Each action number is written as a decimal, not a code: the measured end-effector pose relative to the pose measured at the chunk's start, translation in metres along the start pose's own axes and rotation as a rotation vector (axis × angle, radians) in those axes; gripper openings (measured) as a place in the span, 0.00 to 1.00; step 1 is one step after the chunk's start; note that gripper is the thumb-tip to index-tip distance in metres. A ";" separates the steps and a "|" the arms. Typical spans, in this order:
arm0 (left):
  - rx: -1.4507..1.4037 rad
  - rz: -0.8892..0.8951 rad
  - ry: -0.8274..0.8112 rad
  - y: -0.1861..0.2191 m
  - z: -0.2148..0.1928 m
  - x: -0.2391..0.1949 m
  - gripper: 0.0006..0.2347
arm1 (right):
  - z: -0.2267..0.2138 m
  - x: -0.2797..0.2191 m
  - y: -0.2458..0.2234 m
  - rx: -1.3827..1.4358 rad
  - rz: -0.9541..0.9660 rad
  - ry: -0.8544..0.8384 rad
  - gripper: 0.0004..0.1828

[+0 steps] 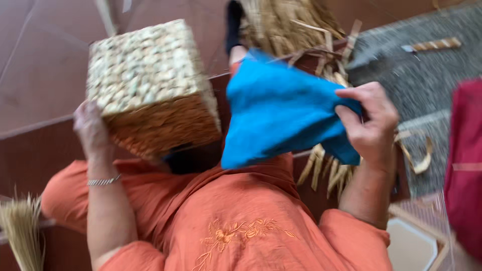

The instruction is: The person trims excess strands from a woven basket using shears, then wipes the basket with a blue cloth. The person rotates the basket to clean different sides and the interior.

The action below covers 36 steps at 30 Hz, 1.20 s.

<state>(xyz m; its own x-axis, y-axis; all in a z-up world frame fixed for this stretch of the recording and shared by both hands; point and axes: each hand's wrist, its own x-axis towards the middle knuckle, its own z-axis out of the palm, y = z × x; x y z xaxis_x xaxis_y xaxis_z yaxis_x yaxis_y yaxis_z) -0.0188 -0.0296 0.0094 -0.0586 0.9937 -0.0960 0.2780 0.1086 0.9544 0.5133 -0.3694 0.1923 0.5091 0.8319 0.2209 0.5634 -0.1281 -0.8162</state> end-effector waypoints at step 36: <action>-0.067 -0.053 0.137 0.049 0.035 -0.066 0.22 | 0.380 0.205 0.022 -0.116 -0.327 -0.501 0.18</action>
<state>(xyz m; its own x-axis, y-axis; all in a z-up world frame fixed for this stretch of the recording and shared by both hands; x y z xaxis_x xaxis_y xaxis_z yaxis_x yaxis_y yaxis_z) 0.0317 -0.0884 0.0525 -0.2027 0.9728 -0.1117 0.2064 0.1540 0.9663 0.3831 0.0039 0.0169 -0.0544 0.9872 0.1497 0.7205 0.1426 -0.6787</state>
